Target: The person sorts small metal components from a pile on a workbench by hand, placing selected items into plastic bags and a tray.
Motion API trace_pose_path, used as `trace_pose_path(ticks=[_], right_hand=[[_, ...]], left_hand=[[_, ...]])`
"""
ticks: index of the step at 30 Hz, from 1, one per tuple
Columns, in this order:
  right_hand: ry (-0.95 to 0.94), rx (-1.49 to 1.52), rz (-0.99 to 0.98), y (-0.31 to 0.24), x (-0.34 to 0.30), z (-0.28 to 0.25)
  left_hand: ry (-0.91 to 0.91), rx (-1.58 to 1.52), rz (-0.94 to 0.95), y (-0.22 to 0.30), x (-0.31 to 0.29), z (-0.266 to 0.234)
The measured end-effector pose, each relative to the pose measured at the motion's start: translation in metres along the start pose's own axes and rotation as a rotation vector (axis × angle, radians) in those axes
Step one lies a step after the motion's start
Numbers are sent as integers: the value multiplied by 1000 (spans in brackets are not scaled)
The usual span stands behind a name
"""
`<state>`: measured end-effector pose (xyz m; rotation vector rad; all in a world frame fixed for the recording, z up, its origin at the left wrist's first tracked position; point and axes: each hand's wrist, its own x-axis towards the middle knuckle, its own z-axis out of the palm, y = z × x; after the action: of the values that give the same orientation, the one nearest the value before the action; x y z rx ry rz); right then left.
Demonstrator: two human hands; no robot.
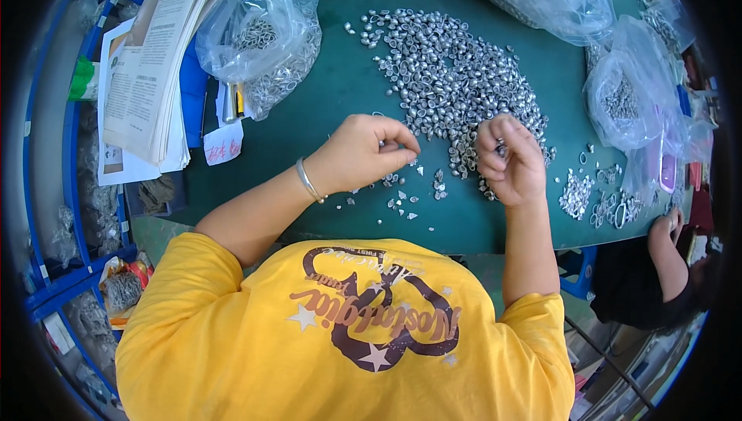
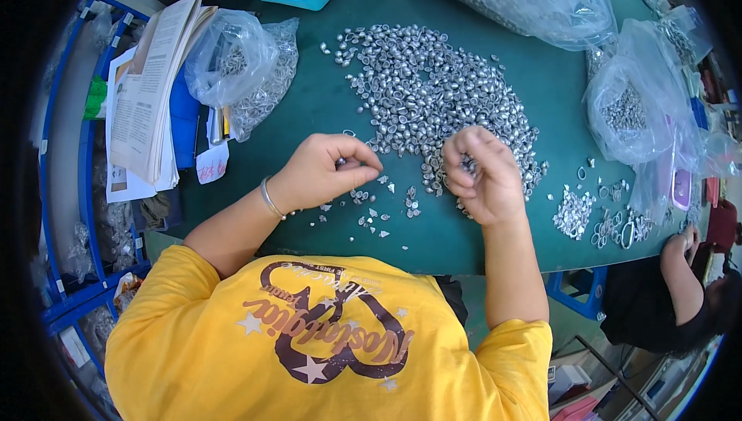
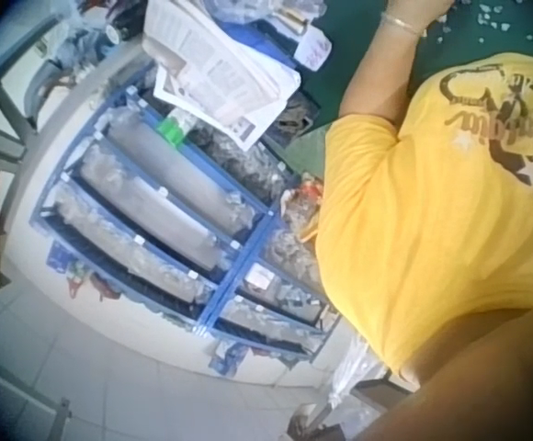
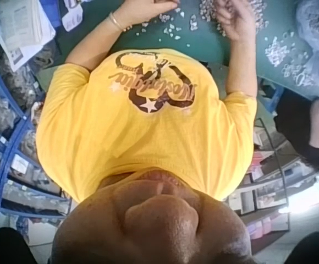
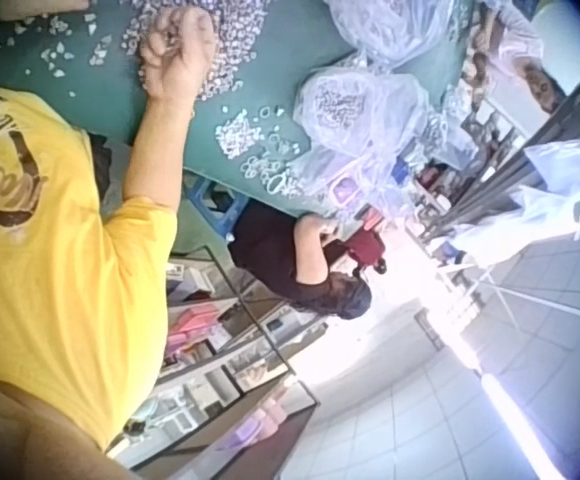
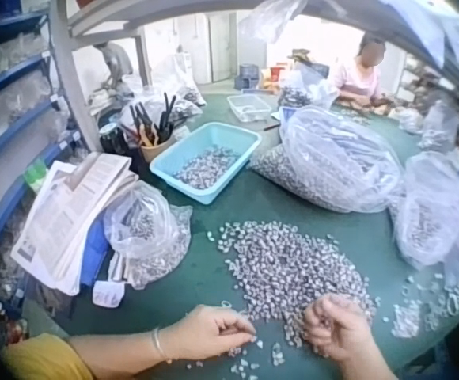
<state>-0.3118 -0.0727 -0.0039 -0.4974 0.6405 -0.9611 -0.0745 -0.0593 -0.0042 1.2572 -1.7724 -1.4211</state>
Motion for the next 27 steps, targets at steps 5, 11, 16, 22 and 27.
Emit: trace_pose_path(ticks=[5, 11, 16, 22, 27], right_hand=[[92, -1192, -278, 21, 8, 12], [142, -1869, -563, 27, 12, 21], [92, -312, 0, 5, 7, 8], [190, -1261, -182, 12, 9, 20], [113, -1860, -558, 29, 15, 16]], left_hand=[[-42, 452, 258, 0, -10, 8], [-36, 563, 269, -9, -13, 14], [-80, -536, -320, 12, -13, -5], [-71, -1201, -293, -11, -10, -14], [15, -1005, -287, -7, -12, -14]])
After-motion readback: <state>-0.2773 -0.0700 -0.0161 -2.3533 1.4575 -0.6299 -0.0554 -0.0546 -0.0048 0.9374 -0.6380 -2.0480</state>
